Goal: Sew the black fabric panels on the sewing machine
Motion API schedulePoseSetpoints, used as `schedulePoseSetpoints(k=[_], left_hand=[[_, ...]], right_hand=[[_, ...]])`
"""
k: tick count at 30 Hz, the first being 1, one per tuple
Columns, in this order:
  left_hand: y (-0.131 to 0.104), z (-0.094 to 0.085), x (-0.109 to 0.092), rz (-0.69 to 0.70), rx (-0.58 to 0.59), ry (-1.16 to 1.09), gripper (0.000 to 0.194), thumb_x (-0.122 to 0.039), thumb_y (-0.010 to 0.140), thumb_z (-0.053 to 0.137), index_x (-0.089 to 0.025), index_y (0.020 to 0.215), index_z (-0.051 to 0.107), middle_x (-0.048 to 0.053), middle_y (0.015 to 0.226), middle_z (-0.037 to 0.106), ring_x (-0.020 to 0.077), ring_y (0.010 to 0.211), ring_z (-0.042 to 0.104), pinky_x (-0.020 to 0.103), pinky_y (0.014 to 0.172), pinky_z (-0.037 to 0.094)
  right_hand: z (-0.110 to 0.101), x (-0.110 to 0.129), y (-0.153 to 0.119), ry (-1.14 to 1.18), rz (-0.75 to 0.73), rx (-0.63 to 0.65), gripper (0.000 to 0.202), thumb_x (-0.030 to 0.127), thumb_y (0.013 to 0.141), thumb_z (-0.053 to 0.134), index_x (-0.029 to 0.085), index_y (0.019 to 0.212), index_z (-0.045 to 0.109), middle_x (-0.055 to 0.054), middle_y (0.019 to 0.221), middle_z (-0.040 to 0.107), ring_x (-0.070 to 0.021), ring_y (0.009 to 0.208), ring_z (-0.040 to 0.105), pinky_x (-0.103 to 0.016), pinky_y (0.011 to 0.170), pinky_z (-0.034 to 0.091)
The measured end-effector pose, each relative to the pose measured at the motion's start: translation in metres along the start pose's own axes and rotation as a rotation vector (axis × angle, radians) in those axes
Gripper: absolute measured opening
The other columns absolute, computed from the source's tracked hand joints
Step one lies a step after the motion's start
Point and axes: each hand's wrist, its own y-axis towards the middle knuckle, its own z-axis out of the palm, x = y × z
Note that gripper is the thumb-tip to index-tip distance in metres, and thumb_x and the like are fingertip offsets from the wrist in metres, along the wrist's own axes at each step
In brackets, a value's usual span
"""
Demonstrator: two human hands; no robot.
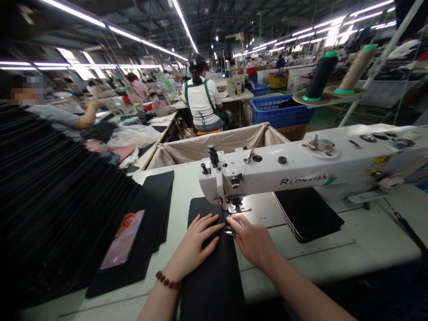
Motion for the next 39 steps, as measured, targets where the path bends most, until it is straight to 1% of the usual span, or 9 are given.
schedulePoseSetpoints(k=[15,22,28,39], left_hand=[[-0.0015,-0.0006,0.0031,-0.026,-0.005,-0.004,0.039,-0.026,0.091,0.050,-0.037,0.129,0.050,-0.003,0.140,0.046,0.0205,0.132,0.038,0.051,0.114,0.022],[-0.0025,-0.0006,0.0041,-0.031,-0.025,-0.021,0.036,-0.026,0.091,0.049,-0.035,0.125,0.054,-0.001,0.139,0.047,0.0215,0.131,0.039,0.052,0.113,0.022],[-0.0031,0.0003,0.0052,-0.042,-0.052,-0.031,0.036,-0.024,0.090,0.050,-0.035,0.124,0.055,-0.001,0.137,0.050,0.0211,0.130,0.040,0.052,0.114,0.023],[-0.0021,0.0002,0.0058,-0.050,-0.074,-0.038,0.035,-0.024,0.090,0.050,-0.034,0.123,0.057,0.000,0.135,0.051,0.0228,0.128,0.042,0.053,0.113,0.024]], right_hand=[[-0.0016,0.0009,-0.0007,-0.012,0.009,0.012,0.058,0.014,0.084,0.046,0.034,0.138,0.040,-0.001,0.136,0.048,-0.0174,0.104,0.059,-0.030,0.085,0.048],[-0.0009,0.0001,-0.0013,-0.008,0.005,0.005,0.057,0.014,0.084,0.046,0.033,0.137,0.040,-0.001,0.135,0.048,-0.0179,0.103,0.060,-0.031,0.085,0.048],[0.0009,-0.0008,-0.0014,-0.009,0.008,0.009,0.057,0.013,0.084,0.046,0.033,0.137,0.040,-0.001,0.136,0.048,-0.0180,0.103,0.060,-0.031,0.086,0.047],[-0.0007,-0.0002,-0.0009,-0.010,0.003,0.008,0.057,0.013,0.083,0.046,0.033,0.137,0.041,0.000,0.135,0.048,-0.0180,0.104,0.059,-0.031,0.085,0.048]])
